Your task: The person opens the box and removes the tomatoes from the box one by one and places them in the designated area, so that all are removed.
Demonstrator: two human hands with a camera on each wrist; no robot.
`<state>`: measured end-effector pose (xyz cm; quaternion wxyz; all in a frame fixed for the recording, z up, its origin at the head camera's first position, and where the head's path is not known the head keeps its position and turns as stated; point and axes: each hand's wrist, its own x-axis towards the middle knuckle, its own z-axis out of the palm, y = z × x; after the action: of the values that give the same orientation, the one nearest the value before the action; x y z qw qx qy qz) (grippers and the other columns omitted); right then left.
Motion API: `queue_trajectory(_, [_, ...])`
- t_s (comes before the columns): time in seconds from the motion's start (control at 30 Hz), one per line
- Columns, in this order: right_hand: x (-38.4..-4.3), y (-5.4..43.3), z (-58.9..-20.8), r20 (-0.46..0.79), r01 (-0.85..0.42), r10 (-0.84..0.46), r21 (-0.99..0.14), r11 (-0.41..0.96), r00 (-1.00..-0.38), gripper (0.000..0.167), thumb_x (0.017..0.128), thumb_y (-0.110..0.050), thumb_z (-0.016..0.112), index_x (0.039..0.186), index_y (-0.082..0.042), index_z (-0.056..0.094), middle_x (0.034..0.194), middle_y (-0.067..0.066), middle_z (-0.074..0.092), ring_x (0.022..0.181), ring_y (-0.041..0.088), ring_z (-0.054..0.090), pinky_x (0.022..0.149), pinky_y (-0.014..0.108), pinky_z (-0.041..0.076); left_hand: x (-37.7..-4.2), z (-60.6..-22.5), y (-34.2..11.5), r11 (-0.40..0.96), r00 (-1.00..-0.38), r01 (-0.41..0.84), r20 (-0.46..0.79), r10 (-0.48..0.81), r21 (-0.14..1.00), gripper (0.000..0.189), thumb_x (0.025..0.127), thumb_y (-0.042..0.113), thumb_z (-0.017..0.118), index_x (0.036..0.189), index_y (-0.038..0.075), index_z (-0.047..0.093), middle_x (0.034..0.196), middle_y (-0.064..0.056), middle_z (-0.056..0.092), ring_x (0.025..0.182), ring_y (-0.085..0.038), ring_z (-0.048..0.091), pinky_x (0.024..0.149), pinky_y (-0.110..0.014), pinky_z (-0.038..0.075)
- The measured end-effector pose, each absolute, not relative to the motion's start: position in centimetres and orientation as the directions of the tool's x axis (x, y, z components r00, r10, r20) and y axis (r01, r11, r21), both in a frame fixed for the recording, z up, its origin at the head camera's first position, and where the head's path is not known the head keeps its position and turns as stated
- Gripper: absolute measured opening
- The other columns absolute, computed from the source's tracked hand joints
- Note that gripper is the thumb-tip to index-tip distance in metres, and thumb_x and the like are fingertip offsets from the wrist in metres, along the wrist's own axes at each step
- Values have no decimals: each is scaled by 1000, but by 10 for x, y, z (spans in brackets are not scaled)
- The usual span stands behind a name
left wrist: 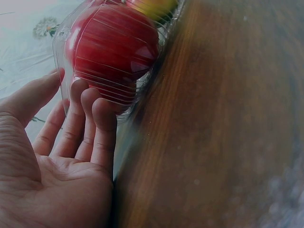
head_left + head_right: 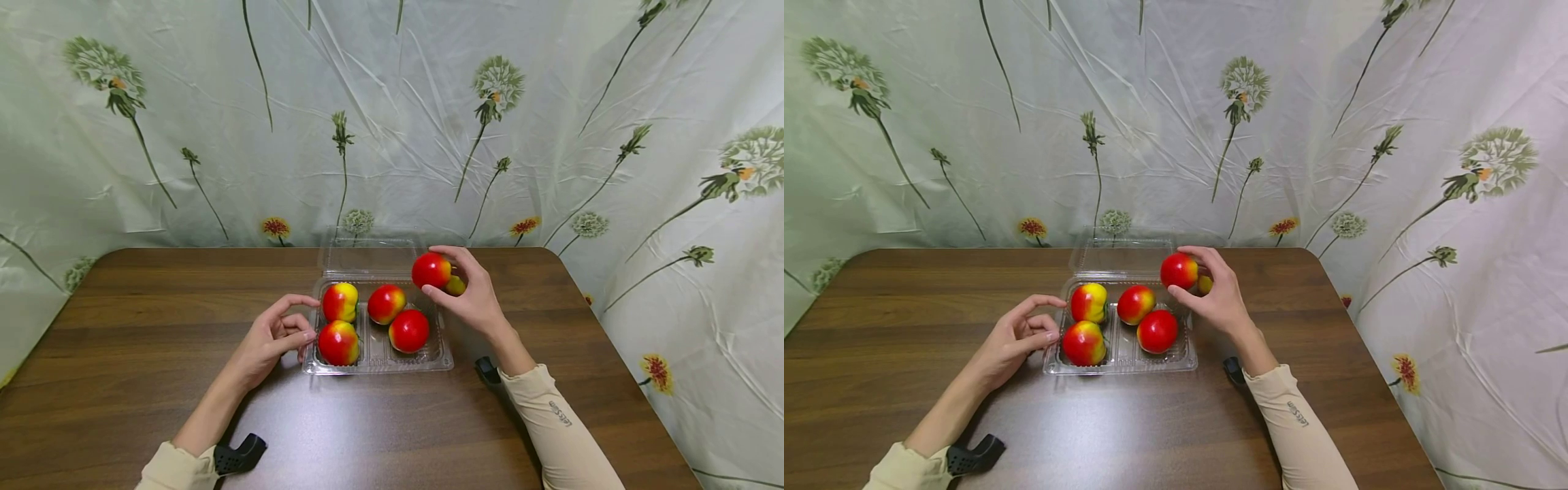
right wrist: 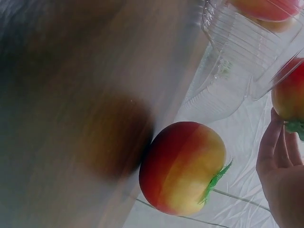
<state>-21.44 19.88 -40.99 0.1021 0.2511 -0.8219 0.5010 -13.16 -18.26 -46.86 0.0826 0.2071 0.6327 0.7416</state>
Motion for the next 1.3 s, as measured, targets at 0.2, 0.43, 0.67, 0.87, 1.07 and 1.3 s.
queue_trajectory(0.2, [-208,195,-402,391,-476,-278,-787,392,-877,70,83,-10,86,146,-9,55,140,13,63,120,31,61,100,58,55,-131,-468,-182,-182,-899,143,204,386,973,45,99,-9,60,142,-1,48,90,-3,74,63,-26,59,60,-31,58])
queue_trajectory(0.43, [-192,187,-378,400,-469,-249,-791,393,-882,63,84,-5,84,139,0,56,135,17,65,118,30,61,101,53,55,-132,-468,-183,-176,-903,140,198,380,974,45,99,-9,60,142,-3,48,90,-3,74,63,-26,59,59,-31,58])
queue_trajectory(0.67, [-194,190,-378,438,-484,-206,-782,392,-875,59,84,-4,84,139,-2,61,133,16,67,114,33,65,99,46,55,-131,-467,-183,-175,-904,138,196,379,975,45,99,-9,60,142,-3,47,90,-3,74,63,-25,59,59,-31,58])
queue_trajectory(0.87, [-209,199,-393,490,-508,-159,-755,415,-857,61,82,-6,88,138,-8,65,129,15,65,110,27,60,95,35,53,-132,-468,-183,-182,-903,136,198,381,974,45,99,-9,60,142,-2,48,90,-3,74,64,-26,60,59,-31,58])
queue_trajectory(1.07, [-220,210,-405,506,-504,-116,-756,418,-855,62,80,-10,92,136,-19,68,124,7,63,108,17,58,91,22,54,-132,-468,-182,-177,-904,138,197,379,975,44,99,-9,60,142,-2,48,90,-3,74,63,-27,59,59,-31,58])
queue_trajectory(1.3, [-218,212,-396,532,-499,-62,-739,452,-844,62,79,-9,92,137,-15,68,124,11,64,109,19,56,87,20,51,-132,-467,-183,-165,-908,135,188,374,977,44,100,-7,60,142,-2,48,90,-3,74,63,-27,59,60,-31,59])
